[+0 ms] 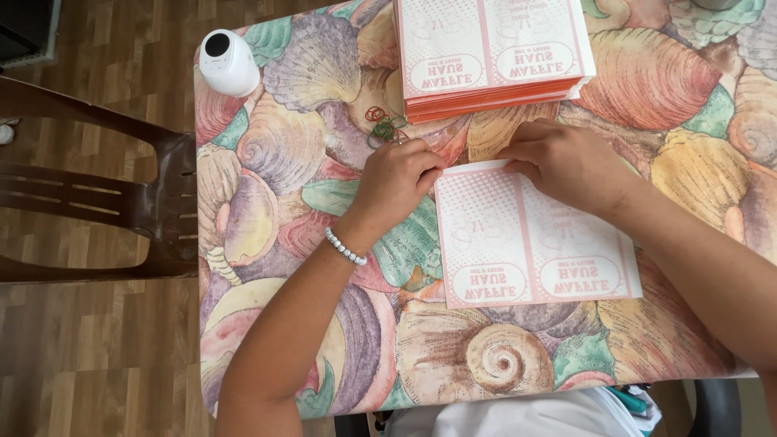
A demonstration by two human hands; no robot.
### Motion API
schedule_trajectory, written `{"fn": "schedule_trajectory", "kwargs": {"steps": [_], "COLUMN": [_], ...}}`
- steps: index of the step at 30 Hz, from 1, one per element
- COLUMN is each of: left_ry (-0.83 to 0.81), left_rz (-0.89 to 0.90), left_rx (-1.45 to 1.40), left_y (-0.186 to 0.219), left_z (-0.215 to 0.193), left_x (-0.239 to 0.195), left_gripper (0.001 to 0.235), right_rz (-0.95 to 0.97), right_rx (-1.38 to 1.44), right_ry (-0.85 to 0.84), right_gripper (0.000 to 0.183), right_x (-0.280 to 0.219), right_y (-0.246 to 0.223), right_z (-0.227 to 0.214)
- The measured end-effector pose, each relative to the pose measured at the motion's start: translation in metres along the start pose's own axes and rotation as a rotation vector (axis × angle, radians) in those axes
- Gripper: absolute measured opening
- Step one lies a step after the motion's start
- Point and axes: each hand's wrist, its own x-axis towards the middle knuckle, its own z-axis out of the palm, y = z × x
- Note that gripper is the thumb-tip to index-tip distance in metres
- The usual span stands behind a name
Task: Folding flat paper sheets into bags at a table.
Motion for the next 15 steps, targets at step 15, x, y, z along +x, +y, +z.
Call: {"fn": "schedule_trajectory", "kwargs": {"steps": [15], "left_ry": [0.391], "left_rz": [-0.333], "left_rx": [-0.643], "left_y": [0.078], "left_z": [-0.024], "left_x": [0.007], "left_gripper": [0.032], "right_rz": [-0.062], "right_rx": [0.189], "right_ry": [0.584], "right_gripper": [0.039], "right_x": [0.001], "right_y": [0.019], "right_z": [-0.051]}}
